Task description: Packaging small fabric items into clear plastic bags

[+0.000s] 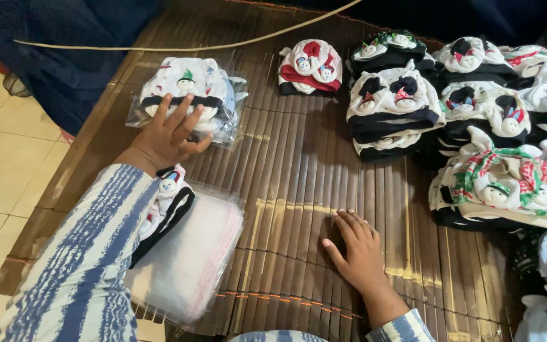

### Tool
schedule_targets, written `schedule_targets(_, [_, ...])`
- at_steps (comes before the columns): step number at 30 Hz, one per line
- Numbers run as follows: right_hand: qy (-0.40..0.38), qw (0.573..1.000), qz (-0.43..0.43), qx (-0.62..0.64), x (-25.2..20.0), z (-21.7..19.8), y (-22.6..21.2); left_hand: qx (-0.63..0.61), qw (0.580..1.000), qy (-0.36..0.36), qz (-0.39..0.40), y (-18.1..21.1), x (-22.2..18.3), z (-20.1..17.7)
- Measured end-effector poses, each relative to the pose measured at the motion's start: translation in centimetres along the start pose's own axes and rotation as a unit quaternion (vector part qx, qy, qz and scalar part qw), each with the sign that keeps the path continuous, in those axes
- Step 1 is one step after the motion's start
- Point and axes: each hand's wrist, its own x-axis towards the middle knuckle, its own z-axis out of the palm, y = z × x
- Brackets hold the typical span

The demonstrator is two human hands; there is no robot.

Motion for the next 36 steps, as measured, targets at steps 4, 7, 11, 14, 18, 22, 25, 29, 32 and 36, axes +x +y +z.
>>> schedule_targets(4, [-0.001, 1.000, -0.002, -0.013, -0.3, 0.3, 0.1, -0.013, 1.000, -0.027, -0.005, 2.3, 2.6, -0.3])
schedule_targets(7, [-0.003, 0.999, -0.004, -0.037, -0.3, 0.6, 0.1, 0.039, 0.999, -0.005, -0.003, 5.1, 6.8, -0.1])
schedule_targets(11, [-0.003, 1.000, -0.001, -0.030, -0.5, 0.8, 0.2, -0.072, 0.995, 0.031, -0.063, 9.2, 13.2, 2.3])
schedule_targets(14, [-0.012, 1.000, 0.005, -0.020, -0.4, 0.7, 0.1, -0.112, 0.982, 0.069, -0.132, 11.2, 17.7, 7.1])
schedule_targets(18, [0.000, 1.000, -0.001, 0.004, 0.0, 0.0, -0.2, -0.090, 0.962, 0.099, -0.238, 12.1, 23.5, 14.2])
schedule_targets(22, [-0.027, 0.999, 0.019, 0.016, -0.7, 1.5, 1.2, -0.151, 0.944, 0.069, -0.284, 11.9, 27.2, 18.3])
schedule_targets(25, [-0.093, 0.993, 0.059, 0.049, -1.5, 3.6, 2.5, -0.185, 0.936, 0.009, -0.298, 11.1, 29.1, 19.2])
schedule_targets(29, [-0.020, 0.999, 0.038, 0.027, -2.3, 6.3, 3.8, -0.154, 0.936, -0.062, -0.311, 10.1, 30.1, 19.7])
schedule_targets(32, [-0.006, 0.999, 0.036, 0.005, -2.7, 7.3, 4.1, -0.128, 0.943, -0.011, -0.307, 9.8, 30.2, 19.4])
schedule_targets(36, [0.000, 0.999, 0.037, 0.004, -2.5, 7.0, 3.7, -0.134, 0.933, 0.065, -0.327, 9.5, 30.4, 19.9])
